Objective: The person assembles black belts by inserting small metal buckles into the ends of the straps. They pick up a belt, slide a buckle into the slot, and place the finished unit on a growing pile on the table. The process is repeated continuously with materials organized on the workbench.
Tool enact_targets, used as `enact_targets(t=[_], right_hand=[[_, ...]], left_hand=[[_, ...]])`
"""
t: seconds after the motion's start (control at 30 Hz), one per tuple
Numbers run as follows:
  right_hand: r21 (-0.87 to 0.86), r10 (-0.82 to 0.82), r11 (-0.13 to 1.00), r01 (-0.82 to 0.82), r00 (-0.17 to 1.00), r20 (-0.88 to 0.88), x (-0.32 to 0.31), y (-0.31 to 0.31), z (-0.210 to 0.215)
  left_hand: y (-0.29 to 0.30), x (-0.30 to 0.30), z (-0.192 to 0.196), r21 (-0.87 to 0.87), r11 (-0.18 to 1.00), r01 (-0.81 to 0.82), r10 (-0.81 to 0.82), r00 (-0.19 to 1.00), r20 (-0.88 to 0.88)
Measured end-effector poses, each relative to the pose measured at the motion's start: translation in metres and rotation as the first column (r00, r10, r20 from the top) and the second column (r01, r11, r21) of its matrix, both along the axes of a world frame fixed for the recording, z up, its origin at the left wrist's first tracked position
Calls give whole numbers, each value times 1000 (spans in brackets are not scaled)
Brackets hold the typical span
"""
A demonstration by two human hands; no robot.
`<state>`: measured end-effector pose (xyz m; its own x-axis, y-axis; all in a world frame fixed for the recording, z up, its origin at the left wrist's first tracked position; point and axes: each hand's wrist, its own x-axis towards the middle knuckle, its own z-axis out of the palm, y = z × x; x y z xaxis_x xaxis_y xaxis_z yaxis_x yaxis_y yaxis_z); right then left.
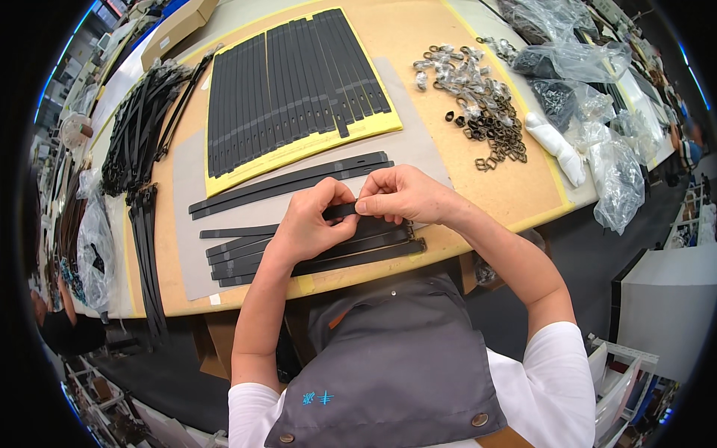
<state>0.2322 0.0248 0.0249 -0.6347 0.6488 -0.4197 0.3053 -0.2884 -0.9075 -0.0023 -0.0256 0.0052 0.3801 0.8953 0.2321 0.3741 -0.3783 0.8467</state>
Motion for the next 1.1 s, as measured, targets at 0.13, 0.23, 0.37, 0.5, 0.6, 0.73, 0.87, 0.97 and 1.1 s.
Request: enact_targets(t=[0.13, 0.23, 0.37, 0.5, 0.6, 0.73, 0.87, 0.97, 1.1], right_hand=[[1, -4, 1000, 4, 1000, 6, -1, 0, 1], [1, -6, 1000, 6, 1000, 3, -1, -1, 1], [8, -10, 1000, 10, 1000, 8, -2, -1, 3], [19, -9, 1000, 9, 1000, 12, -2, -1, 1], [23, -17, 1000, 17, 1000, 11, -3, -2, 1], [56, -35, 998, 35, 999, 11, -6, -6, 3], [215, -27, 976, 28, 1000, -7, -9, -6, -10], [194, -21, 981, 23, 1000, -14, -12, -6, -9], [106, -18, 994, 28, 996, -92, -12, -5, -7]], left_hand=[[0, 0, -1, 2, 1000, 0, 0, 1000, 14], [0, 0, -1, 5, 1000, 2, -2, 1000, 11], [0, 1, -1, 12, 1000, 2, -2, 1000, 4], [0, 0, 0, 11, 1000, 3, -3, 1000, 1], [1, 1, -1, 18, 1000, 6, -6, 1000, 0], [2, 1, -4, 67, 998, 9, -10, 1000, 6], [1, 2, -6, 105, 994, 0, -3, 1000, 31], [0, 2, -6, 109, 994, -14, 8, 999, 54], [-1, 0, -2, -47, 999, 7, -3, 997, 74]])
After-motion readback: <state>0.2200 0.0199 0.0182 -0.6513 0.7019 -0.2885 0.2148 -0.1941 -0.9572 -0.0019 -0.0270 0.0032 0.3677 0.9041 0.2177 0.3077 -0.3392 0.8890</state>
